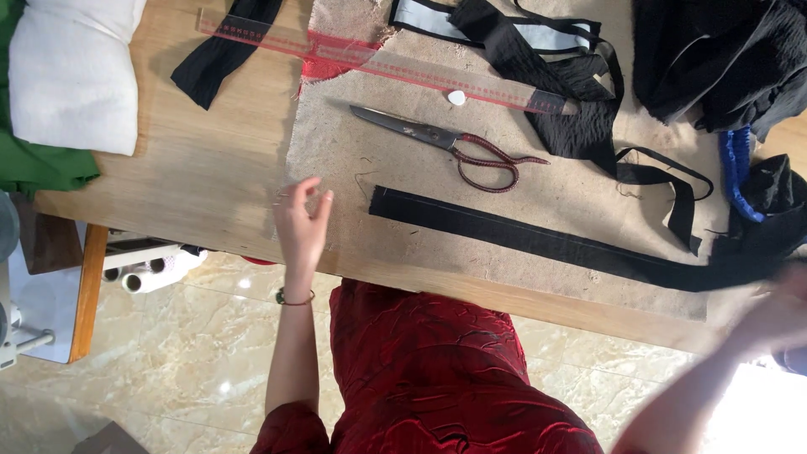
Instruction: The person uses shears to cut a long strip of black fabric on a wooden table. They measure the fabric with a ruler, cut it into smaller pieces, and then place a white strip on top of a black piece to cut it to size.
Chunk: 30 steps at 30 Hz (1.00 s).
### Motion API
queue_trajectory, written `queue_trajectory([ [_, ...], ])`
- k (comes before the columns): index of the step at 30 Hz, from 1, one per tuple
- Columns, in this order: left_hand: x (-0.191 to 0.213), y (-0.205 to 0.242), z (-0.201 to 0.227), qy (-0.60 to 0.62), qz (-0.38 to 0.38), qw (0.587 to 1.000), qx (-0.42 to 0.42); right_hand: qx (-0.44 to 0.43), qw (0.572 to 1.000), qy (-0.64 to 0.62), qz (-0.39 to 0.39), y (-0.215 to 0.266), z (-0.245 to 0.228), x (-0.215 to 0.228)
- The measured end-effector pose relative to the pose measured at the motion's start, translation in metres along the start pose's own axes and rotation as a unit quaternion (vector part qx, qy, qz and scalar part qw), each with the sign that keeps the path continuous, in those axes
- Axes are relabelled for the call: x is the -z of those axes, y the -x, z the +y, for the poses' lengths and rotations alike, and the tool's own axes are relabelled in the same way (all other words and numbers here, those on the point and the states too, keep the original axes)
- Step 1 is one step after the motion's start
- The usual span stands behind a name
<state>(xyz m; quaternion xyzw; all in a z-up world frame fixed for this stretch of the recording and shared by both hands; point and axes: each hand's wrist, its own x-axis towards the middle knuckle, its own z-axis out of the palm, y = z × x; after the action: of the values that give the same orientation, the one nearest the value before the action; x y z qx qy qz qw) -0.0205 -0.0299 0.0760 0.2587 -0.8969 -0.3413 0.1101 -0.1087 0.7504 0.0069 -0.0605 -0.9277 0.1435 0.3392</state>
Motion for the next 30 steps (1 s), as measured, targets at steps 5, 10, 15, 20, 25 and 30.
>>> queue_trajectory([
  [5, -0.046, 0.019, -0.013, 0.078, -0.063, 0.995, -0.011, 0.167, 0.983, 0.054, -0.056, 0.048, -0.263, -0.055],
  [10, -0.085, 0.035, -0.017, 0.076, -0.044, 0.990, -0.108, 0.245, 0.927, -0.186, -0.214, 0.135, -0.439, -0.116],
  [15, -0.073, 0.034, 0.009, 0.007, -0.034, 0.993, -0.110, 0.338, 0.884, -0.269, -0.179, 0.125, -0.512, -0.102],
  [20, -0.063, 0.031, 0.033, -0.019, -0.057, 0.997, -0.045, 0.359, 0.877, -0.279, -0.154, 0.124, -0.525, -0.099],
  [25, -0.073, 0.030, 0.030, -0.025, -0.082, 0.996, -0.020, 0.333, 0.873, -0.315, -0.166, 0.120, -0.528, -0.084],
  [30, -0.071, 0.024, 0.028, -0.062, -0.052, 0.996, -0.033, 0.318, 0.873, -0.306, -0.207, 0.121, -0.500, -0.062],
])
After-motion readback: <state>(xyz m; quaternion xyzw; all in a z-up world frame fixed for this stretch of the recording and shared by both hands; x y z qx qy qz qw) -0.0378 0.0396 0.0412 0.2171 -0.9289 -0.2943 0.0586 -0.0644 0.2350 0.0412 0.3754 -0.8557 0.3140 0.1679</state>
